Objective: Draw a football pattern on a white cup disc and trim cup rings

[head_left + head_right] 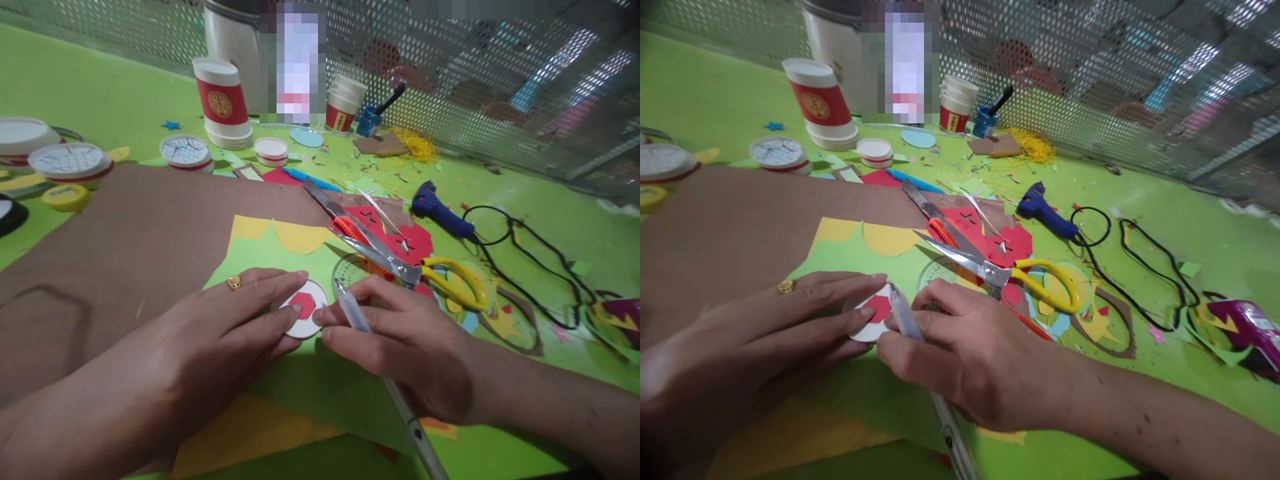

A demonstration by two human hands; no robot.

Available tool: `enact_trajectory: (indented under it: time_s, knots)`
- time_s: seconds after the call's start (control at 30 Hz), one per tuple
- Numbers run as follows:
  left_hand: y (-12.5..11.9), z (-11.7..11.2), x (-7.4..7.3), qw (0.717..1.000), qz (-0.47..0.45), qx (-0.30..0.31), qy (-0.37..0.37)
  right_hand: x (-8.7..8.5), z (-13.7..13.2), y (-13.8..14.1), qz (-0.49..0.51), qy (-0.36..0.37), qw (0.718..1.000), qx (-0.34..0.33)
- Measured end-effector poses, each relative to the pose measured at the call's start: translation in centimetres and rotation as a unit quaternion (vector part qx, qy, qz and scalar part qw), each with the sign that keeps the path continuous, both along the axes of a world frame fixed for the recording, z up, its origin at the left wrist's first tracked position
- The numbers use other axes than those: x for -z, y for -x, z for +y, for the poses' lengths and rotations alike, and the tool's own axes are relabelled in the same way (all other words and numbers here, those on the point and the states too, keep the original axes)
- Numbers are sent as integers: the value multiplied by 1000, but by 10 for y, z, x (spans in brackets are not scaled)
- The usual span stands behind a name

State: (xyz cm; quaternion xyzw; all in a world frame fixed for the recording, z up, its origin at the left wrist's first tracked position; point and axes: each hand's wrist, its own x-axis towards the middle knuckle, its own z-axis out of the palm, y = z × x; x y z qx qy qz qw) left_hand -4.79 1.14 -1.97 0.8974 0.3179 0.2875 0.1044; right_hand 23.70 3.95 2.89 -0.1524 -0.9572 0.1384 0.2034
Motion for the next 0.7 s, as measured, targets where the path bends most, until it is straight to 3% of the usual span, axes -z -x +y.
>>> enact_trajectory:
  time_s: [0.53,0.7]
  knots:
    - [-15,7,-17,998,-24,1,-51,2,0,-1,-21,24,999,-11]
    - [-17,8,-24,999,-27,-1,-27,1,1,-1,-34,15,999,-5]
